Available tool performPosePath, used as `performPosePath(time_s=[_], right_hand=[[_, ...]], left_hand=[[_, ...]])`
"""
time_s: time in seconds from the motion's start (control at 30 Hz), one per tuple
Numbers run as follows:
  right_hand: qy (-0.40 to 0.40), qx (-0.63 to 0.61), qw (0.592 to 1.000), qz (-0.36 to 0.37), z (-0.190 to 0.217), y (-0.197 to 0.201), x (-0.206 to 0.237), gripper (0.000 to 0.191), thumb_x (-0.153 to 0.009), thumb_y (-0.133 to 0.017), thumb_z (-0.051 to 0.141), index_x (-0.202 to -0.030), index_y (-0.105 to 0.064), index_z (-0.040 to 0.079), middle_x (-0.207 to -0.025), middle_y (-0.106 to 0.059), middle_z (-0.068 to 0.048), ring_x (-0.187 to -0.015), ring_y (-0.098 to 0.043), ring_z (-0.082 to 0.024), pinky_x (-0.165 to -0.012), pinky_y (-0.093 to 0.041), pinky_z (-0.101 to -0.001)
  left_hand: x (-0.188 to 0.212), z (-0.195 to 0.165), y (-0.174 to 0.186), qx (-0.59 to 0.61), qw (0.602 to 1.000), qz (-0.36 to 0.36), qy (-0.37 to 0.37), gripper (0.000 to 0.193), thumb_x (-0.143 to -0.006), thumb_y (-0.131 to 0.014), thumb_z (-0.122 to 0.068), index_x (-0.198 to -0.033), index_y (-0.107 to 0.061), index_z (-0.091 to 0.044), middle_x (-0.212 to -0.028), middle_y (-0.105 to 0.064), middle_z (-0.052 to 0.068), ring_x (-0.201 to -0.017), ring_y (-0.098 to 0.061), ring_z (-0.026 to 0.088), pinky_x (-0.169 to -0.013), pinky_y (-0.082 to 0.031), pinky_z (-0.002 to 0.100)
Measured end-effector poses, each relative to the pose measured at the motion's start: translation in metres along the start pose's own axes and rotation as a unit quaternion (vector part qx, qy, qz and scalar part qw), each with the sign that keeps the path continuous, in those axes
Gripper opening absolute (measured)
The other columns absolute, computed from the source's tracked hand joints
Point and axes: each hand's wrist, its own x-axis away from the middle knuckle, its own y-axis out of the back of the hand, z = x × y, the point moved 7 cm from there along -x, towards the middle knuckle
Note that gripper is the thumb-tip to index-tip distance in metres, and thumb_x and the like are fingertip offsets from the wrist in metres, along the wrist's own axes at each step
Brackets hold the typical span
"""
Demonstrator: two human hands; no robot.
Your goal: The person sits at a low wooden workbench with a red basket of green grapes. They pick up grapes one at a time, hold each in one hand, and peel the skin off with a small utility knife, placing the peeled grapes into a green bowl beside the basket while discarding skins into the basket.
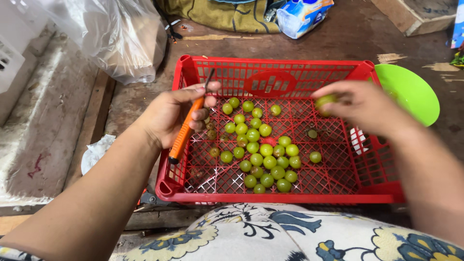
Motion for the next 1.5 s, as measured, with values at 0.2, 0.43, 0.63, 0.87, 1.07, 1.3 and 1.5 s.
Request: performPosePath(time_s=[0.2, 0.43, 0.63, 0.87, 1.07, 1.3, 1.5], right_hand=[[-0.009, 0.159, 0.935, -0.317, -0.071, 0.119, 0.063, 0.028, -0.098, -0.073, 0.016, -0.126, -0.074, 0.018, -0.121, -0.069, -0.005, -0.095, -0.068, -0.018, -0.084, -0.057, -0.0338], [-0.080, 0.445, 0.866, -0.215, -0.105, 0.101, 0.066, 0.028, -0.091, -0.078, 0.033, -0.119, -0.080, 0.032, -0.103, -0.075, -0.014, -0.101, -0.072, -0.034, -0.089, -0.058, -0.0456], [-0.188, 0.397, 0.880, -0.181, -0.114, 0.091, 0.068, 0.036, -0.092, -0.078, 0.037, -0.127, -0.078, 0.035, -0.099, -0.080, -0.014, -0.093, -0.075, -0.033, -0.090, -0.059, -0.0450], [-0.054, 0.175, 0.958, -0.221, -0.041, 0.053, 0.054, 0.025, -0.096, -0.076, 0.029, -0.120, -0.079, 0.022, -0.104, -0.078, -0.005, -0.088, -0.072, -0.019, -0.082, -0.059, -0.0368], [-0.143, 0.362, 0.905, 0.169, -0.032, -0.081, 0.027, 0.047, -0.070, -0.090, 0.035, -0.114, -0.076, 0.025, -0.108, -0.080, 0.001, -0.105, -0.074, -0.020, -0.094, -0.058, -0.0380], [-0.133, 0.375, 0.897, 0.192, -0.061, -0.101, 0.019, 0.046, -0.071, -0.089, 0.031, -0.114, -0.076, 0.019, -0.107, -0.079, -0.003, -0.103, -0.074, -0.023, -0.091, -0.059, -0.0383], [-0.172, -0.231, 0.955, 0.074, -0.051, -0.068, 0.023, 0.042, -0.087, -0.068, 0.007, -0.129, -0.067, 0.005, -0.107, -0.078, -0.014, -0.096, -0.073, -0.025, -0.082, -0.059, -0.0342]], left_hand=[[0.001, 0.016, 0.005, -0.063, 0.997, -0.027, 0.027, 0.030, -0.098, -0.057, -0.011, -0.127, -0.064, -0.007, -0.089, -0.070, 0.002, -0.058, -0.052, 0.006, -0.050, -0.043, 0.021], [0.004, 0.041, -0.006, -0.432, 0.897, -0.095, -0.015, 0.043, -0.092, -0.062, -0.011, -0.135, -0.063, -0.007, -0.092, -0.076, 0.008, -0.064, -0.062, 0.013, -0.058, -0.052, 0.029], [0.018, 0.048, -0.026, -0.662, 0.741, -0.103, -0.046, 0.045, -0.091, -0.064, -0.016, -0.135, -0.062, -0.009, -0.101, -0.077, 0.017, -0.090, -0.076, 0.028, -0.083, -0.058, 0.040], [0.015, 0.031, -0.029, -0.646, 0.749, -0.148, -0.020, 0.045, -0.095, -0.058, -0.019, -0.139, -0.058, -0.013, -0.103, -0.078, 0.014, -0.096, -0.077, 0.026, -0.088, -0.057, 0.039], [0.015, 0.023, -0.033, -0.642, 0.748, -0.137, -0.099, 0.048, -0.095, -0.059, -0.016, -0.143, -0.056, -0.011, -0.108, -0.075, 0.019, -0.103, -0.075, 0.028, -0.091, -0.055, 0.040], [0.012, 0.023, -0.025, -0.636, 0.749, -0.138, -0.121, 0.046, -0.094, -0.061, -0.016, -0.140, -0.059, -0.010, -0.113, -0.074, 0.020, -0.109, -0.073, 0.030, -0.094, -0.054, 0.041], [0.011, 0.020, -0.023, -0.627, 0.753, -0.134, -0.147, 0.045, -0.095, -0.061, -0.016, -0.140, -0.060, -0.011, -0.114, -0.074, 0.018, -0.107, -0.073, 0.029, -0.094, -0.054, 0.040]])
